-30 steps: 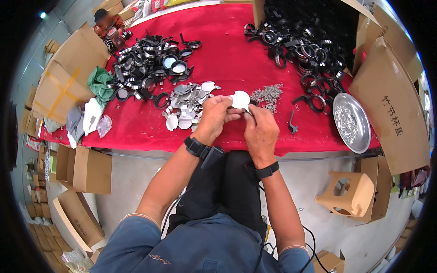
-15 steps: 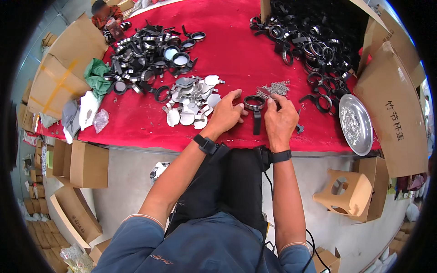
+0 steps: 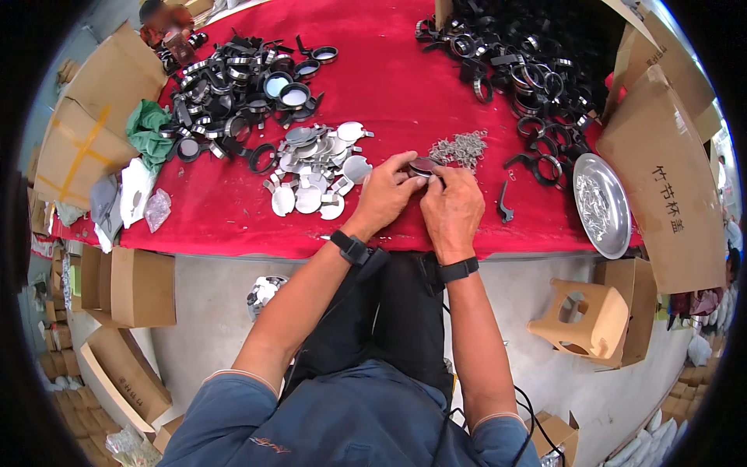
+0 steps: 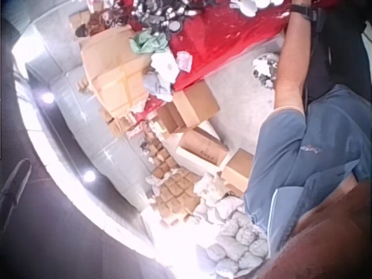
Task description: The person is manually assembling small mechanical components at a table in a warehouse environment.
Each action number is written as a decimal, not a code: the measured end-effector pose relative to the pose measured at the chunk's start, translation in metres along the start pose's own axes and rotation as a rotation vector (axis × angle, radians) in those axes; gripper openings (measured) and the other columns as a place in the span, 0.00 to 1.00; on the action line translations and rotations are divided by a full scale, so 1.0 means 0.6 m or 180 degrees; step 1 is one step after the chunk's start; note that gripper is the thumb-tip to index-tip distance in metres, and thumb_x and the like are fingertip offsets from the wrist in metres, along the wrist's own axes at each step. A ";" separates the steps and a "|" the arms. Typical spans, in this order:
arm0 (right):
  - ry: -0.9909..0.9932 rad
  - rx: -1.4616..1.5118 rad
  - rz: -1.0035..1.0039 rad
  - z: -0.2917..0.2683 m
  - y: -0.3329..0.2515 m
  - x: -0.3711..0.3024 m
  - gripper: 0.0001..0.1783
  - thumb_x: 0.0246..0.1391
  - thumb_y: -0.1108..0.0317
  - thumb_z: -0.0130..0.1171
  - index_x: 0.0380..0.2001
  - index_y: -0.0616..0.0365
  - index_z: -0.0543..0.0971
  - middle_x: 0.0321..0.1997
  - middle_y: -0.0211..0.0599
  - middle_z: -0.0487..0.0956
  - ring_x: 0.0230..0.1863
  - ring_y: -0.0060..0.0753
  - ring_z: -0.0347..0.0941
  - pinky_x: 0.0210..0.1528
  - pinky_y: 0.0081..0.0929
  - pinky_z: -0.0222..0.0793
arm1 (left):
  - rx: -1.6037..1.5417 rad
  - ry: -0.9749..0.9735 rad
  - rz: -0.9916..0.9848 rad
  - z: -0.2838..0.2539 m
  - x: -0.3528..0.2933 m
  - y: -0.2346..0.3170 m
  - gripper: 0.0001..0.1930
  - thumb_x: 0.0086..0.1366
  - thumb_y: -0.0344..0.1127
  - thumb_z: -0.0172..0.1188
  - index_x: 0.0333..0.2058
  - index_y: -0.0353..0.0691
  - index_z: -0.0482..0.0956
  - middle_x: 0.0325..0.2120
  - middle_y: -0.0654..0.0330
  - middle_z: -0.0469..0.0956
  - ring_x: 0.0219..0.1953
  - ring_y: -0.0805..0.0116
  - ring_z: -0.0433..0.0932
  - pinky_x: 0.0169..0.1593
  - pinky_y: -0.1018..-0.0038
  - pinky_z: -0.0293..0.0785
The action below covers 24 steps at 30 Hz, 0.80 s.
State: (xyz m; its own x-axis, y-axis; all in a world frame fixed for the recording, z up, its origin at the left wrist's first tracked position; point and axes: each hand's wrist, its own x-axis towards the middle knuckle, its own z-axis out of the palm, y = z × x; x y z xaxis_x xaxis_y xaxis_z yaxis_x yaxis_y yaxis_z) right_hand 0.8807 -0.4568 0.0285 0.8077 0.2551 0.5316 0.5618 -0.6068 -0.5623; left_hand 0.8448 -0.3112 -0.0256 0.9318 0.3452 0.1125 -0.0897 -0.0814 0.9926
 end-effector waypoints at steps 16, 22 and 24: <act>-0.0288 -0.0357 -0.0256 -0.020 -0.011 -0.005 0.07 0.62 0.71 0.67 0.39 0.62 0.89 0.40 0.47 0.84 0.42 0.54 0.84 0.47 0.48 0.80 | 0.0614 0.0314 0.0517 0.004 -0.016 0.015 0.21 0.70 0.31 0.72 0.59 0.28 0.85 0.57 0.46 0.87 0.51 0.62 0.90 0.55 0.68 0.86; -0.0952 0.0142 0.1217 -0.029 0.041 0.049 0.25 0.72 0.49 0.60 0.41 0.65 0.89 0.36 0.56 0.89 0.41 0.67 0.85 0.49 0.53 0.78 | 0.0162 0.0183 0.0185 0.006 -0.017 0.021 0.20 0.72 0.27 0.70 0.60 0.27 0.84 0.53 0.49 0.90 0.53 0.65 0.90 0.57 0.72 0.85; -0.1086 0.0194 0.1389 -0.019 0.058 0.054 0.27 0.71 0.48 0.60 0.44 0.67 0.88 0.36 0.58 0.89 0.40 0.63 0.87 0.47 0.53 0.79 | 0.0188 0.0129 0.0186 0.007 -0.020 0.026 0.20 0.72 0.26 0.70 0.60 0.27 0.83 0.51 0.49 0.90 0.53 0.65 0.90 0.57 0.72 0.85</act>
State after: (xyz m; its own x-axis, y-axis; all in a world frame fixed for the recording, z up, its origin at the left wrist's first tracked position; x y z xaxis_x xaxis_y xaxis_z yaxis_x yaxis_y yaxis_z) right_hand 0.9242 -0.4780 0.0334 0.9742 0.2252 0.0117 0.1633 -0.6687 -0.7254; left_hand 0.8338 -0.3205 -0.0119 0.9104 0.3758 0.1729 -0.1213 -0.1572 0.9801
